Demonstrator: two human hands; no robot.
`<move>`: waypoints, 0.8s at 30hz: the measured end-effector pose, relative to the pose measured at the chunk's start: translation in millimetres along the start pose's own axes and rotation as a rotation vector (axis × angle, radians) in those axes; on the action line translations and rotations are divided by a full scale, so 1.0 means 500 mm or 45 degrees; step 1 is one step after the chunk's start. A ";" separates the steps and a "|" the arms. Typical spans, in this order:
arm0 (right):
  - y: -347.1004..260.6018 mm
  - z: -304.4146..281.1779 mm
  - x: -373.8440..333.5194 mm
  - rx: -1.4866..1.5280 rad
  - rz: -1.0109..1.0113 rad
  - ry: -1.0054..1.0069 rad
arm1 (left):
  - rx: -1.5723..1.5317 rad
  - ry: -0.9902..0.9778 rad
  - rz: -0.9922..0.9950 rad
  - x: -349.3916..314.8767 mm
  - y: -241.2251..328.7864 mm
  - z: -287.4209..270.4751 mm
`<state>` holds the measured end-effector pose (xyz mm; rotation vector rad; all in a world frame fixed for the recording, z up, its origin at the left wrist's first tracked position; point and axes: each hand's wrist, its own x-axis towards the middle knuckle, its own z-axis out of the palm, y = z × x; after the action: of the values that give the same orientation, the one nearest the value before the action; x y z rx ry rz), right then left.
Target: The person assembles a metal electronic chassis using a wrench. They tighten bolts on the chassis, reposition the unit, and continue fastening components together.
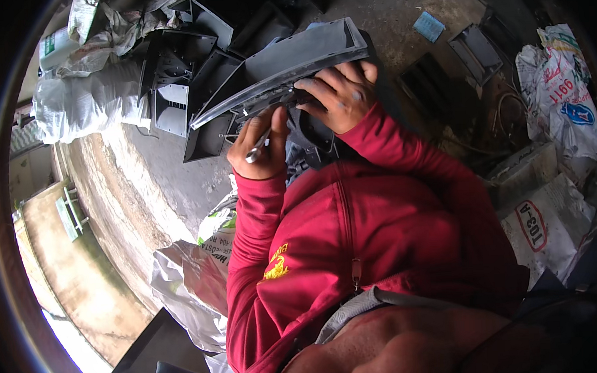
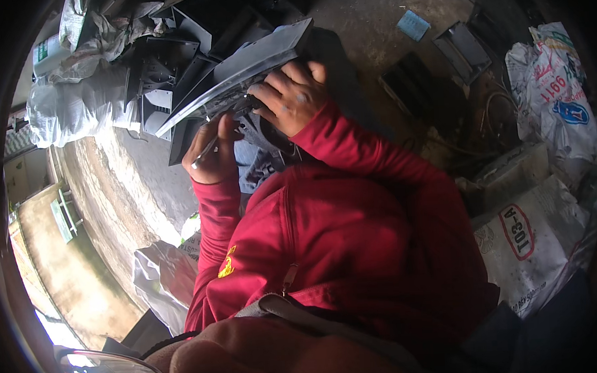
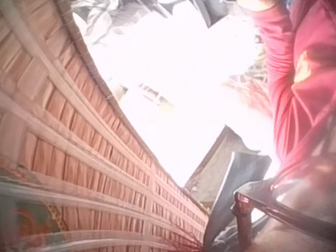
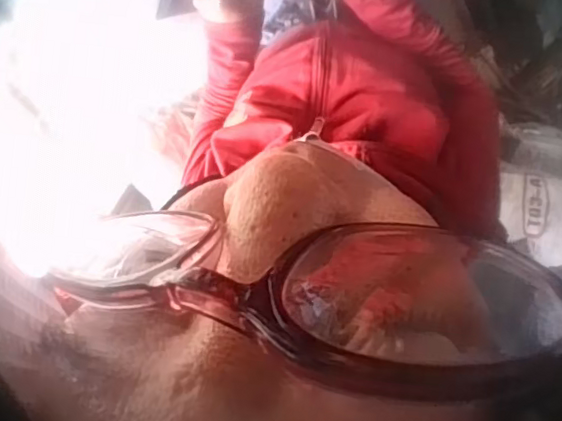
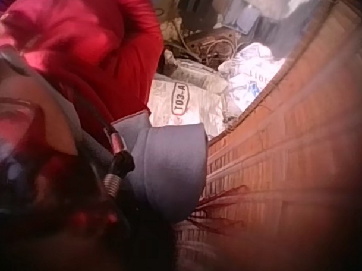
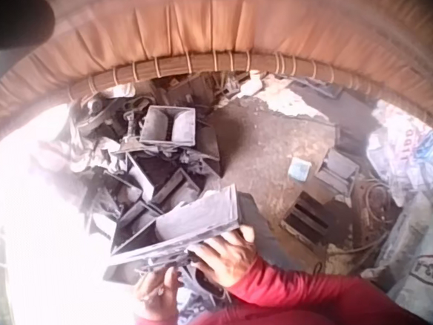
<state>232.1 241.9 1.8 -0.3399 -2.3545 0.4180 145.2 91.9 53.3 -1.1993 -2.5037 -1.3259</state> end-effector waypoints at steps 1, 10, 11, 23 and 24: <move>0.002 0.000 0.001 -0.003 0.002 -0.023 | 0.060 -0.008 0.055 0.005 0.011 0.004; 0.000 0.000 -0.003 -0.038 0.010 -0.022 | -0.192 -0.157 -0.146 0.013 -0.017 0.013; 0.001 0.002 -0.003 -0.049 -0.001 -0.002 | -0.613 -0.119 -0.433 0.006 -0.054 0.009; -0.003 0.001 -0.002 0.033 0.026 0.002 | -0.029 0.016 0.024 -0.004 0.001 0.015; -0.002 0.000 -0.002 0.029 0.019 0.002 | 0.144 0.019 0.182 0.004 0.016 0.018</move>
<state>232.7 240.7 1.4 -0.3474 -2.3448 0.4516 151.6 102.3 53.7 -1.3103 -2.3963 -1.1394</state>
